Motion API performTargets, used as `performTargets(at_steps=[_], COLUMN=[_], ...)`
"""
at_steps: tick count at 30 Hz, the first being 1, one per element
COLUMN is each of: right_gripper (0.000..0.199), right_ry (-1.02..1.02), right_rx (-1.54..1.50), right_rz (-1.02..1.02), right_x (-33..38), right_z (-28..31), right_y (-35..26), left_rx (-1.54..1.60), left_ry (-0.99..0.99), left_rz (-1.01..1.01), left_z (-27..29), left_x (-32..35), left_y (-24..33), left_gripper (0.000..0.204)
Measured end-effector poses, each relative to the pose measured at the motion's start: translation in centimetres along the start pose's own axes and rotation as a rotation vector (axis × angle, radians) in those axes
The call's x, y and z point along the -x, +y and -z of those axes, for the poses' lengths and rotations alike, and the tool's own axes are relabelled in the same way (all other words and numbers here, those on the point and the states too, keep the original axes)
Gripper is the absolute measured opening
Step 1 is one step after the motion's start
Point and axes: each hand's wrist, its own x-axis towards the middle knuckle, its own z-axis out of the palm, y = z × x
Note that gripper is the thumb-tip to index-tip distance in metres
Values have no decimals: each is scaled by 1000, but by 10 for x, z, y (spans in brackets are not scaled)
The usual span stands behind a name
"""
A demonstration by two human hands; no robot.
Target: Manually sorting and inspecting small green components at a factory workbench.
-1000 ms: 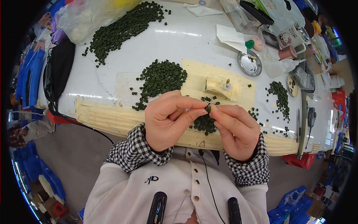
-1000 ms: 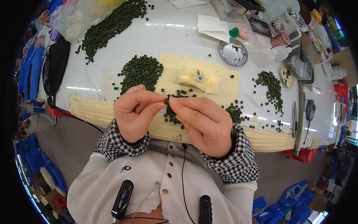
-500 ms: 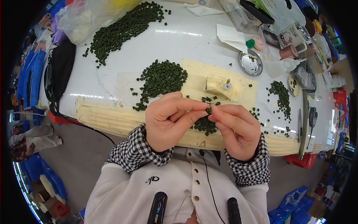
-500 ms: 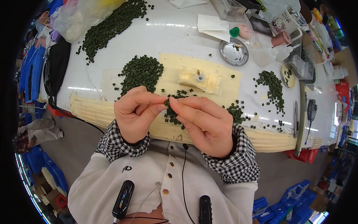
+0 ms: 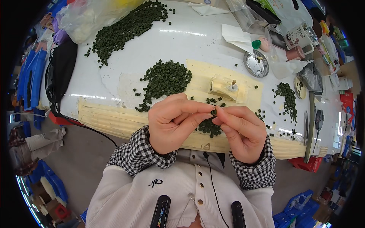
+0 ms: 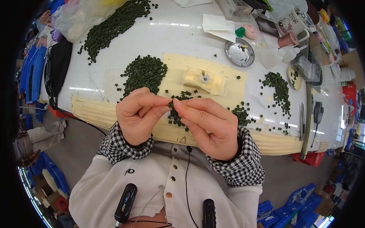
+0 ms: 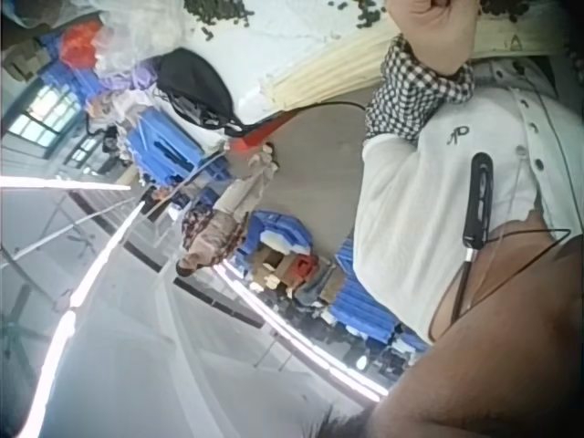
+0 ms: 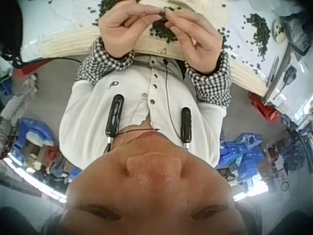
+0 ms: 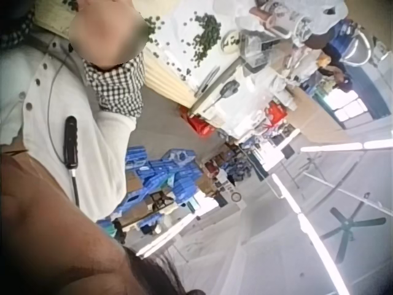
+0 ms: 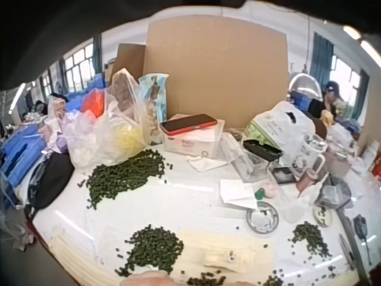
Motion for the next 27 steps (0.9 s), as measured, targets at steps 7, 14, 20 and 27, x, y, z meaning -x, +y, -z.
performTargets(at_steps=[7, 14, 20, 27], right_gripper=[32, 33, 35, 37], right_ry=[9, 1, -17, -29], right_rx=[-22, -28, -15, -17], right_rz=[-7, -6, -5, 8], right_x=[1, 1, 1, 1], right_z=[-1, -1, -2, -1], right_y=[0, 0, 0, 1], left_rx=[7, 31, -6, 38], left_ry=[-3, 4, 17, 21], left_rz=[14, 27, 32, 25], left_z=[1, 0, 0, 0], left_x=[0, 0, 2, 1], left_y=[-1, -1, -2, -2], left_gripper=[26, 24, 23, 26])
